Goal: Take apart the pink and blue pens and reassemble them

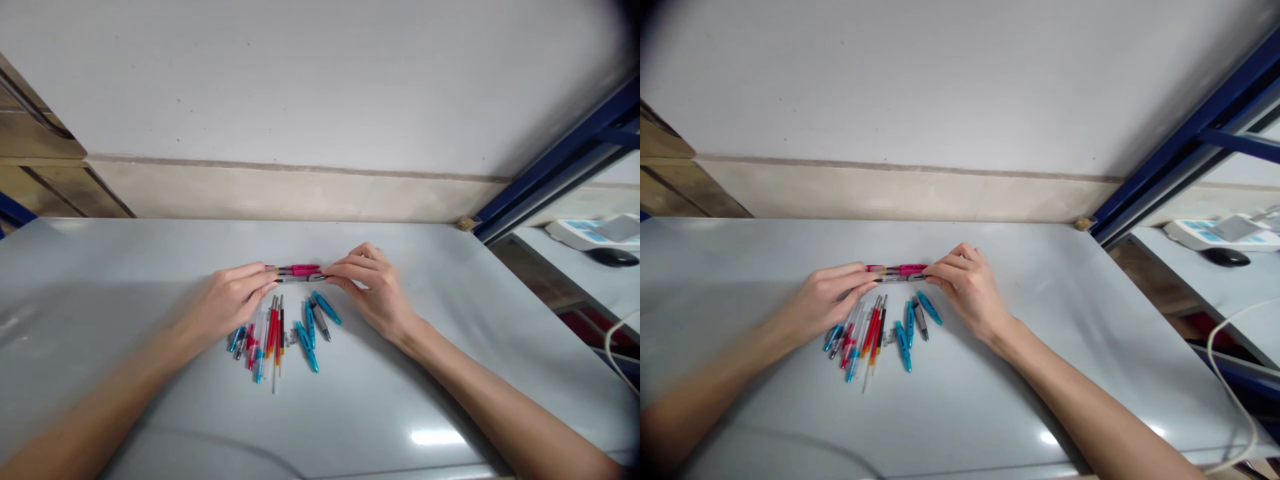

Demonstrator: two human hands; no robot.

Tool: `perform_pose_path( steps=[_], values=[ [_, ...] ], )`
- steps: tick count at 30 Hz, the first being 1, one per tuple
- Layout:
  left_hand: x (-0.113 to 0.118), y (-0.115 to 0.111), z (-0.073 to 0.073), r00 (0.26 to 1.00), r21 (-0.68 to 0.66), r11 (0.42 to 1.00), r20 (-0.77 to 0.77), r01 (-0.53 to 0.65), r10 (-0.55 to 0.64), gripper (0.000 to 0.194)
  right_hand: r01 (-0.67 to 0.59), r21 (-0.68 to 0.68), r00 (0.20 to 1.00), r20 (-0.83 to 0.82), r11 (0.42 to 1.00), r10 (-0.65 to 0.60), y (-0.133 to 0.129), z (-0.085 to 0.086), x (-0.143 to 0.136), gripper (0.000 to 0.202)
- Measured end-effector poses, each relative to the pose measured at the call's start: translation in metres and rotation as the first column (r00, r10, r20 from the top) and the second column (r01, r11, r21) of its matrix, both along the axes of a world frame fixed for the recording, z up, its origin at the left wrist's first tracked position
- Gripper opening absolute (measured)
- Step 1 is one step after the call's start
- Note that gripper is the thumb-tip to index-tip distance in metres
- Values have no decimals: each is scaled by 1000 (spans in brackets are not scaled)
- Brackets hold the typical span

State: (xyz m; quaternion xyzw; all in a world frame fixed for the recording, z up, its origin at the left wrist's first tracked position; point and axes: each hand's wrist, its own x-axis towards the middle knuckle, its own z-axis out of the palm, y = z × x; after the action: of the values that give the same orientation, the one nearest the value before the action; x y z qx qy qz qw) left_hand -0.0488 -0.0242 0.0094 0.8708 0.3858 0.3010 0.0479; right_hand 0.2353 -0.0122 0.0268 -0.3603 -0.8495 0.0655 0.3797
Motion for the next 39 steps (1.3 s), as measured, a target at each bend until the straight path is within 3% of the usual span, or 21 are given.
perform_pose_path(
  steps=[8, 11, 15, 20, 25, 29, 32, 36, 39],
  values=[
    [6, -4, 6, 998, -42, 998, -6, 54, -55, 27, -72, 2, 996, -45, 997, 72, -6, -1, -5, 16],
    [10, -7, 6, 996, -94, 993, -43, 69, -74, 42, -109, 17, 989, -98, 994, 110, -13, -1, -12, 17],
    [15, -11, 3, 998, -36, 998, 24, 53, -52, 60, -79, 64, 981, -173, 995, 89, -25, 0, -22, 17],
    [21, -15, 5, 994, 27, 999, 98, 43, -46, 62, -22, 81, 977, -210, 996, 39, -34, -1, -28, 16],
    [23, -19, 9, 995, 119, 990, 47, 79, -85, 66, -14, -90, 957, -290, 996, -13, -34, 0, -31, 10],
    [23, -18, 12, 994, 212, 972, -12, 105, -105, 70, 8, -285, 935, -338, 958, -109, -33, 2, -33, 6],
    [20, -14, 14, 996, 205, 975, -43, 85, -78, 62, 0, -326, 911, -389, 945, -135, -31, 2, -31, 7],
    [10, -5, 11, 999, 175, 984, -24, 33, -29, 22, 23, -304, 885, -437, 952, -161, -28, 2, -26, 10],
    [6, -2, 7, 998, 114, 992, 8, 55, -57, 15, 25, -231, 915, -386, 973, -115, -27, 3, -24, 11]
  ],
)
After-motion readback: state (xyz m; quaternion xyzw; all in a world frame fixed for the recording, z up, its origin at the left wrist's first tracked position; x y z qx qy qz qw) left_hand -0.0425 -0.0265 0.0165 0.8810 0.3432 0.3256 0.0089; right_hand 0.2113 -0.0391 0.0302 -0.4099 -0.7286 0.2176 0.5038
